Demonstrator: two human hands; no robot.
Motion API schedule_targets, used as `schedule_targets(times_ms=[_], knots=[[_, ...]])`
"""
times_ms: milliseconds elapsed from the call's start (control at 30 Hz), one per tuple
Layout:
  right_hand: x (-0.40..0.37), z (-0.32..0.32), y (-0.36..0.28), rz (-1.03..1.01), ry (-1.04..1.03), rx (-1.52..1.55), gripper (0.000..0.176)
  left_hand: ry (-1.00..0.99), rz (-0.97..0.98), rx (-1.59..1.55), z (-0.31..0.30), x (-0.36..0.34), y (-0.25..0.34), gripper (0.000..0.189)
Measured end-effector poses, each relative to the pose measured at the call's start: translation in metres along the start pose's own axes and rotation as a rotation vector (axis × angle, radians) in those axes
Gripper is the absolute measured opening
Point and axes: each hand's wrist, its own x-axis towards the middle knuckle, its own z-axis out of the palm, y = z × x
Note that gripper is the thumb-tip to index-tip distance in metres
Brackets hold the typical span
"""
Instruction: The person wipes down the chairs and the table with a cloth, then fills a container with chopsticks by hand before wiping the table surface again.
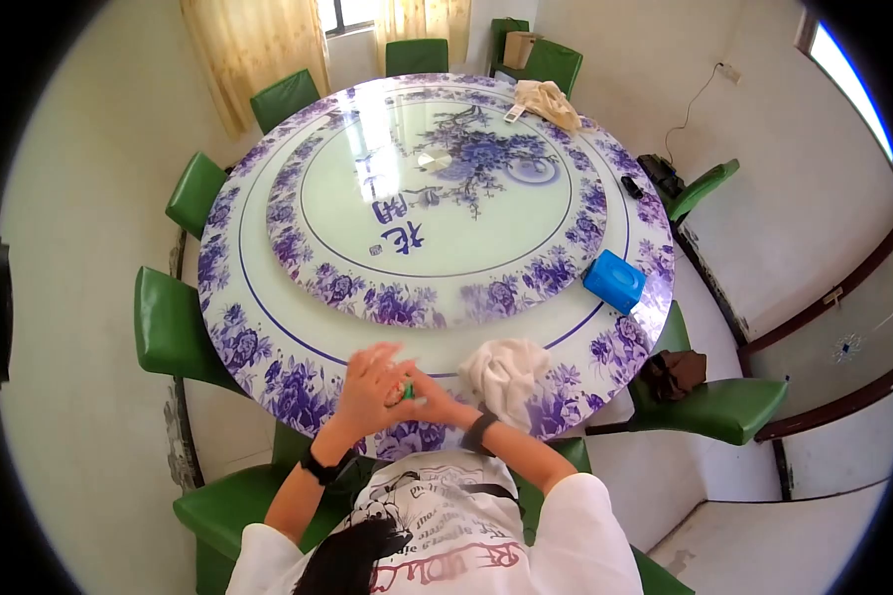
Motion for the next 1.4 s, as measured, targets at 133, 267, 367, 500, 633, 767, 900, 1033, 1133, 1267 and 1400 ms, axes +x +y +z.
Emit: schedule_targets(times_ms=[133,267,367,500,633,767,900,1033,1133,1267,1400], knots=[[0.047,-0.051,-0.055,0.178,0.303,0.094,0.087,-0.018,-0.276,-0.101,-0.022,-0.028,-0.017,0.065],[0.112,-0.099,0.0,0.06,0.689,-0.117,0.105,0.021,-0.467,-0.162,0.008,-0.074,-0.054,0.068],[0.158,-0.13,0.016,0.268,0.712,-0.086,0.098,-0.024,-0.61,-0.239,0.034,-0.105,-0.06,0.067],[0.192,-0.134,0.079,0.194,0.762,-0.089,0.094,-0.085,-0.712,-0.316,0.053,-0.119,-0.058,0.066],[0.19,-0.135,0.096,0.191,0.692,-0.09,0.104,-0.159,-0.72,-0.357,0.074,-0.125,-0.06,0.065],[0.147,-0.153,0.049,0.267,0.498,-0.372,0.099,-0.278,-0.575,-0.444,0.092,-0.103,-0.06,0.064],[0.027,-0.16,0.034,0.408,0.484,-0.786,0.074,-0.414,-0.333,-0.536,0.114,-0.062,-0.037,0.063],[-0.087,-0.138,0.013,0.556,0.411,-1.017,0.071,-0.584,-0.092,-0.422,0.155,-0.037,-0.001,0.067],[-0.127,-0.113,0.021,0.559,0.26,-0.837,0.072,-0.529,-0.027,-0.374,0.186,-0.038,0.019,0.067],[-0.13,-0.071,0.035,0.513,0.231,-0.772,0.082,-0.501,-0.071,-0.286,0.193,-0.049,0.024,0.065],[-0.115,-0.003,0.032,0.405,0.152,-0.704,0.091,-0.483,-0.338,-0.346,0.151,-0.09,0.001,0.07]])
